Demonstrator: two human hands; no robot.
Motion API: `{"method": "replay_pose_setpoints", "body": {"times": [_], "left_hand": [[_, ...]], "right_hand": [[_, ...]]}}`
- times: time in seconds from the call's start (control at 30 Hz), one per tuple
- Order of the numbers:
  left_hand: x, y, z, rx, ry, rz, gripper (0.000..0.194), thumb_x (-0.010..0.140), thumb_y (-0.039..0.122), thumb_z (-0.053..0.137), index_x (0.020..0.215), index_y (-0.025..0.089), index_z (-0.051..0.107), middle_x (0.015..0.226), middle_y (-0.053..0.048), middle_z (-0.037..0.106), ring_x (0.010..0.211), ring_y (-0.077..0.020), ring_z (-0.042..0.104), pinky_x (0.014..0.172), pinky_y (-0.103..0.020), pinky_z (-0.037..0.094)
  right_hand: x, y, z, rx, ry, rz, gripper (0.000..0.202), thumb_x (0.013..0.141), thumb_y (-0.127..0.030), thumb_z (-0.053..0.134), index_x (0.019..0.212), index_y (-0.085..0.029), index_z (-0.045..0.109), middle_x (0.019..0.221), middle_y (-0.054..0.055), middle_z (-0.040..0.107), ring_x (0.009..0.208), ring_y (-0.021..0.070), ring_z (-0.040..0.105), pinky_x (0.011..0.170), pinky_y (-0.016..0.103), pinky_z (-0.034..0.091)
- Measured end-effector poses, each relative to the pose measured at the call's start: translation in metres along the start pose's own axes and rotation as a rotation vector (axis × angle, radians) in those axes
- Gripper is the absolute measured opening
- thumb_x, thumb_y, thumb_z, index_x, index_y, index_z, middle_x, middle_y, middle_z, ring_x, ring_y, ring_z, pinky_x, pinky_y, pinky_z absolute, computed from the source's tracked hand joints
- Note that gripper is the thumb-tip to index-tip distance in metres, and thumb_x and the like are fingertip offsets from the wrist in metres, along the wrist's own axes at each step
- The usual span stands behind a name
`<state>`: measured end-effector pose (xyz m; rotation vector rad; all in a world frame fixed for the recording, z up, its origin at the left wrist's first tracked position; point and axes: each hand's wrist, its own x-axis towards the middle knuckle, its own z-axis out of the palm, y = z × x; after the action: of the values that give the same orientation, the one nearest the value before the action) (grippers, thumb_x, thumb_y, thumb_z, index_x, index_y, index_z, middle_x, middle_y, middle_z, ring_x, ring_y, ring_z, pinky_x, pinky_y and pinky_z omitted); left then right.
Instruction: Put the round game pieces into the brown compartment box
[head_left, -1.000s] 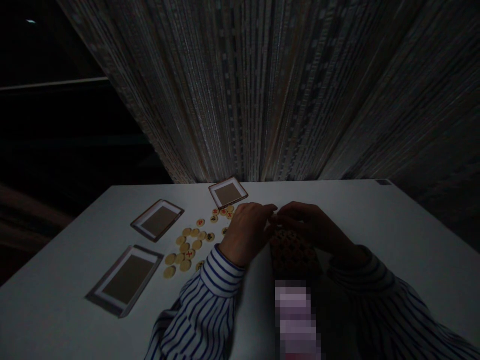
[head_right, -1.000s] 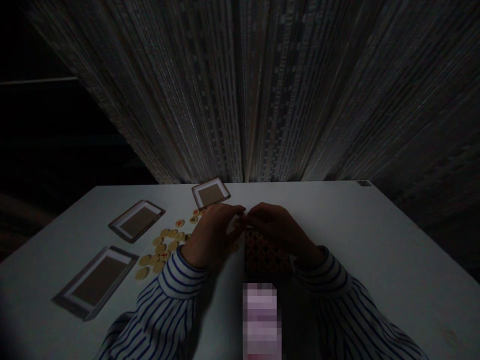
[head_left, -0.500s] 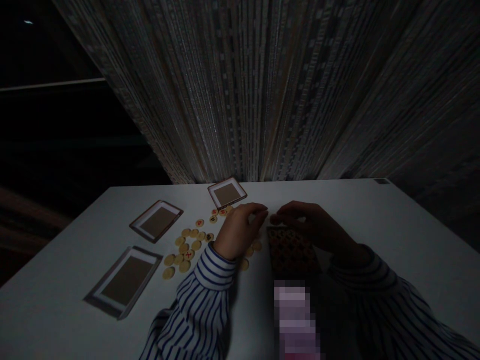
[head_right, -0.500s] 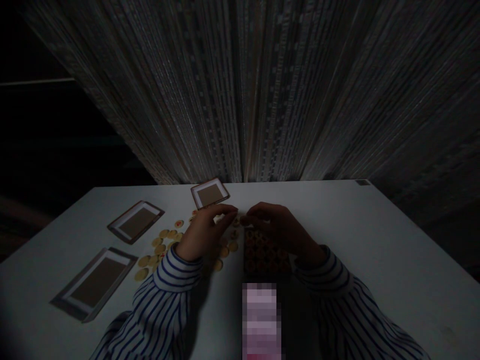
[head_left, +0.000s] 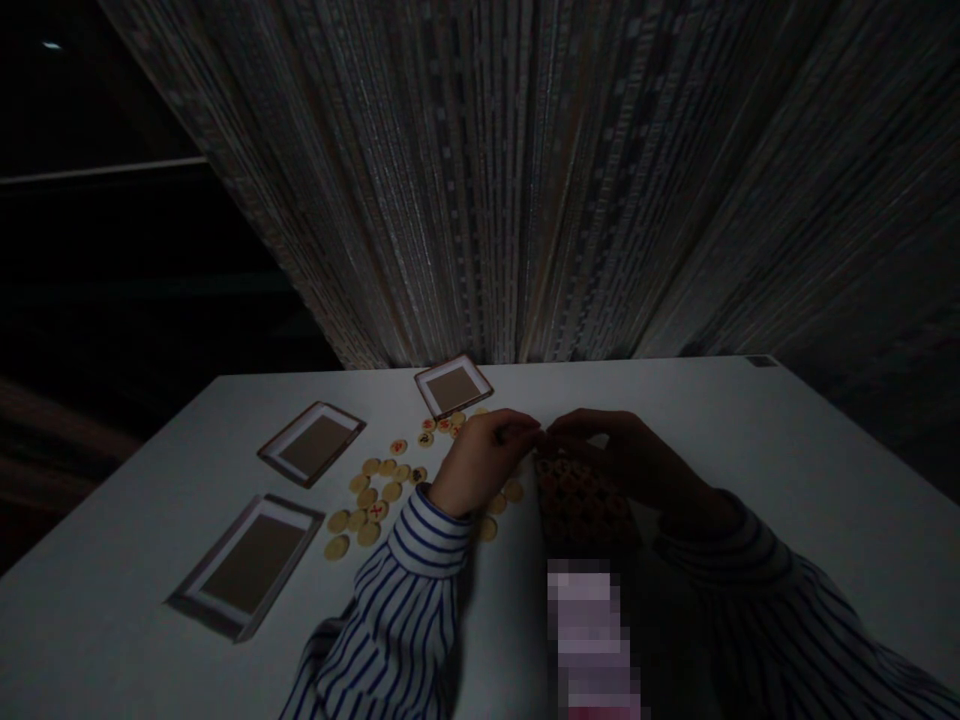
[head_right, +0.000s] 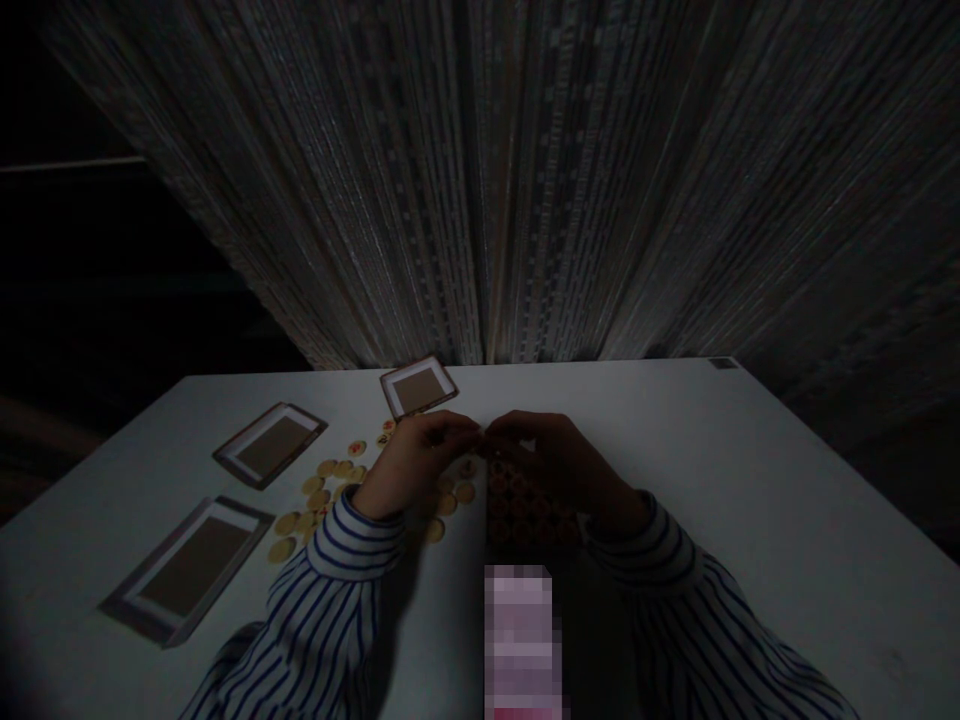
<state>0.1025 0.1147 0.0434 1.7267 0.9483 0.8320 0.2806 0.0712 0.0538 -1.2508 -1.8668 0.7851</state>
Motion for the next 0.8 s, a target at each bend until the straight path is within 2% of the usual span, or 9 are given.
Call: {"method": "replay_pose_setpoints", "body": {"times": [0.33, 0.57, 0.8], "left_hand": [[0.0007, 0.0031, 0.0009, -0.058, 0.011, -0.049, 0.013, 0.072, 0.021, 0.064, 0.080, 0.012, 0.065, 0.073, -0.005, 0.070, 0.066, -0.0140, 0.064, 0.061, -0.025, 0.049], [-0.0002, 0.0036, 0.0007, -0.227, 0.017, -0.062, 0.016, 0.073, 0.025, 0.064, 0.082, 0.013, 0.061, 0.075, -0.006, 0.071, 0.071, -0.0160, 0.066, 0.066, -0.027, 0.051], [-0.0006, 0.0042, -0.0005, -0.255, 0.068, -0.065, 0.020, 0.070, 0.027, 0.067, 0.083, 0.013, 0.062, 0.076, -0.005, 0.071, 0.072, -0.0152, 0.066, 0.066, -0.026, 0.050]], "right_hand": [[-0.0009, -0.0007, -0.0001, -0.019, 0.002, -0.020, 0.020, 0.081, -0.035, 0.055, 0.088, -0.020, 0.066, 0.084, 0.003, 0.069, 0.078, 0.0154, 0.062, 0.070, 0.028, 0.049], [-0.0001, 0.0039, -0.0018, -0.075, 0.037, -0.023, 0.020, 0.083, -0.034, 0.052, 0.089, -0.020, 0.064, 0.083, 0.003, 0.068, 0.074, 0.0150, 0.061, 0.066, 0.027, 0.048], [0.0009, 0.0009, 0.0007, -0.053, 0.039, -0.022, 0.022, 0.083, -0.038, 0.052, 0.086, -0.019, 0.064, 0.083, 0.003, 0.068, 0.075, 0.0149, 0.061, 0.067, 0.027, 0.048]]}}
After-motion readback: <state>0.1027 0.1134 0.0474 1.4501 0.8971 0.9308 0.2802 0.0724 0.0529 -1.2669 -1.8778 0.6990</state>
